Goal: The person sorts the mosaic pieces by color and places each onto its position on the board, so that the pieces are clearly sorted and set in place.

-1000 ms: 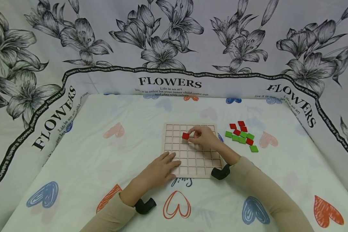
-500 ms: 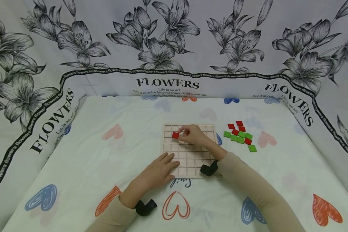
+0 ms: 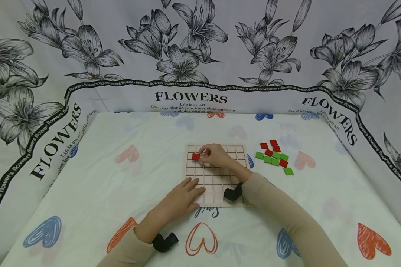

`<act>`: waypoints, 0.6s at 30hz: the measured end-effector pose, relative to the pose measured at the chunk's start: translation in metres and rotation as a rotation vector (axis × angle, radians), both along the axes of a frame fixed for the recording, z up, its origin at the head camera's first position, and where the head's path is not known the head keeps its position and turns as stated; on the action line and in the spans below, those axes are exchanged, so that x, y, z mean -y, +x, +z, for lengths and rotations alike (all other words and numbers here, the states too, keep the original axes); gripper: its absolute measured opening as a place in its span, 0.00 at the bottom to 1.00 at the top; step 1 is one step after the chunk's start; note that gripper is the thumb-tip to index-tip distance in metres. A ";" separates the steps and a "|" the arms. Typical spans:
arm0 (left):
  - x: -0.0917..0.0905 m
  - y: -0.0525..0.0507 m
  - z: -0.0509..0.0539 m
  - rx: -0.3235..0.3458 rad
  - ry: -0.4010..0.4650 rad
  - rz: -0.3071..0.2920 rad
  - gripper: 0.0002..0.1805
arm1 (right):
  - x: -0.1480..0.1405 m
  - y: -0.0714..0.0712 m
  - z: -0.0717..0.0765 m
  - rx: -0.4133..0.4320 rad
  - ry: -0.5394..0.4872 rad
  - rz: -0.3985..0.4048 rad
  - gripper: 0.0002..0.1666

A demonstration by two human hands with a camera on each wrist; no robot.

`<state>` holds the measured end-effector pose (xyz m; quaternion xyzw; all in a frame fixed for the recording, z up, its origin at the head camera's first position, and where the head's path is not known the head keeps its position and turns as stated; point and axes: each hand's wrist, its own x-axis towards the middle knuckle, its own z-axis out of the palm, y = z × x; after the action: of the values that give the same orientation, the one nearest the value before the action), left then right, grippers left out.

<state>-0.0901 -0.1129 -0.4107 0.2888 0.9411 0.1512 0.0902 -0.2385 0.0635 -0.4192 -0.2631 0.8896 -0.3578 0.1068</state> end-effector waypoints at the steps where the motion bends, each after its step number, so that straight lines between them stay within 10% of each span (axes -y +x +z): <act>1: 0.000 0.000 0.000 -0.003 0.001 -0.001 0.26 | 0.001 0.000 0.000 -0.005 0.004 0.000 0.14; 18: 0.005 -0.001 -0.002 -0.081 -0.026 -0.044 0.26 | 0.017 -0.006 0.003 0.006 0.044 -0.032 0.13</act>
<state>-0.0913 -0.1177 -0.4129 0.3142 0.9392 0.1250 0.0593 -0.2448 0.0461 -0.4166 -0.2455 0.9009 -0.3407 0.1096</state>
